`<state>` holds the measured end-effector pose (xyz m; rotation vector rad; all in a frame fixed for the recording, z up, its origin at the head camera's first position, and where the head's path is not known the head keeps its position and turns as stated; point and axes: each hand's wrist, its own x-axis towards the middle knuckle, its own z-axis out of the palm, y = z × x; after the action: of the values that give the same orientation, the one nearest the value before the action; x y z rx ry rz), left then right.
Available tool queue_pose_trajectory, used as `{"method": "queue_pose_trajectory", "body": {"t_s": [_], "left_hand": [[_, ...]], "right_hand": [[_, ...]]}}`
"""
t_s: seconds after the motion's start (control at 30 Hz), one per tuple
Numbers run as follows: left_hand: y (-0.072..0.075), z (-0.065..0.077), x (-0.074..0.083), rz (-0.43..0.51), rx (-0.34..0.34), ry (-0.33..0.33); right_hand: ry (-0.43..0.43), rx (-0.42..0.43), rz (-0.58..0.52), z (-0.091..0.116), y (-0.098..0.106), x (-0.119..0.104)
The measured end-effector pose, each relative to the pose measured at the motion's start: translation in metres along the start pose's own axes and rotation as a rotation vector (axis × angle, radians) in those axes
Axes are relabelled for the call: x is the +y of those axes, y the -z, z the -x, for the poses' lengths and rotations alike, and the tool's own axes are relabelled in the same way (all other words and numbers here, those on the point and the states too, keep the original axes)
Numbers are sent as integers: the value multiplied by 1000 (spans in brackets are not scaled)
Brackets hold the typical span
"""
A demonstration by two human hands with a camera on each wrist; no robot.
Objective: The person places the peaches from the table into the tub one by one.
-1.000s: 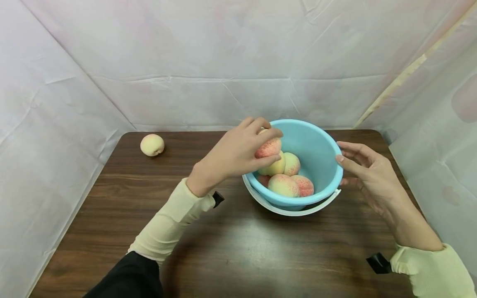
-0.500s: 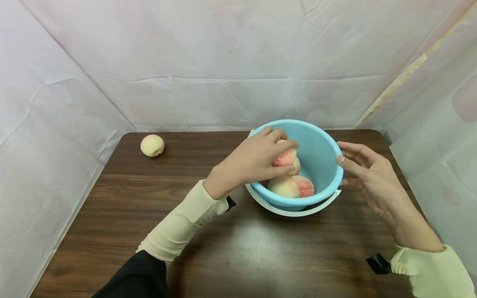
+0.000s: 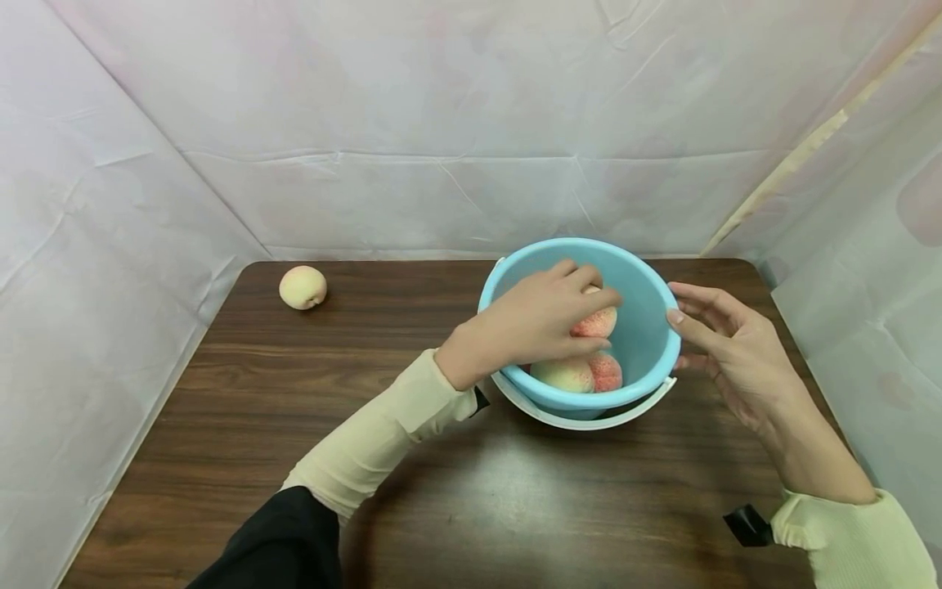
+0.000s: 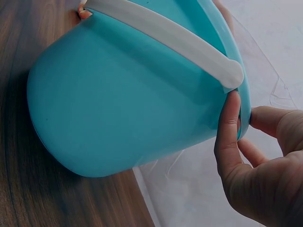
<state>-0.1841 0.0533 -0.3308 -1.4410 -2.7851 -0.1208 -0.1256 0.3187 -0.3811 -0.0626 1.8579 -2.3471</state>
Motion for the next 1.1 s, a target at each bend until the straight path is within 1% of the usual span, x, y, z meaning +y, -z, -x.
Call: {"method": "queue_pose_trajectory", "body": {"t_s": [0.17, 0.3, 0.43, 0.63, 0.87, 1.0, 1.1], "left_hand": [[-1, -9, 7, -16, -78, -3], [-3, -13, 11, -51, -135, -18], [-5, -14, 12, -65, -171, -33], [-7, -15, 12, -53, -207, -41], [-10, -13, 12, -2, -234, -36], [-10, -14, 11, 23, -231, -37], [-9, -13, 11, 22, -218, -42]], "right_hand": [[7, -18, -10, 0, 1, 1], [16, -37, -11, 1, 1, 0], [23, -43, -20, 1, 1, 1], [26, -53, -28, 1, 2, 1], [21, -50, -24, 1, 1, 1], [26, -57, -32, 1, 2, 2], [30, -63, -39, 1, 3, 2]]}}
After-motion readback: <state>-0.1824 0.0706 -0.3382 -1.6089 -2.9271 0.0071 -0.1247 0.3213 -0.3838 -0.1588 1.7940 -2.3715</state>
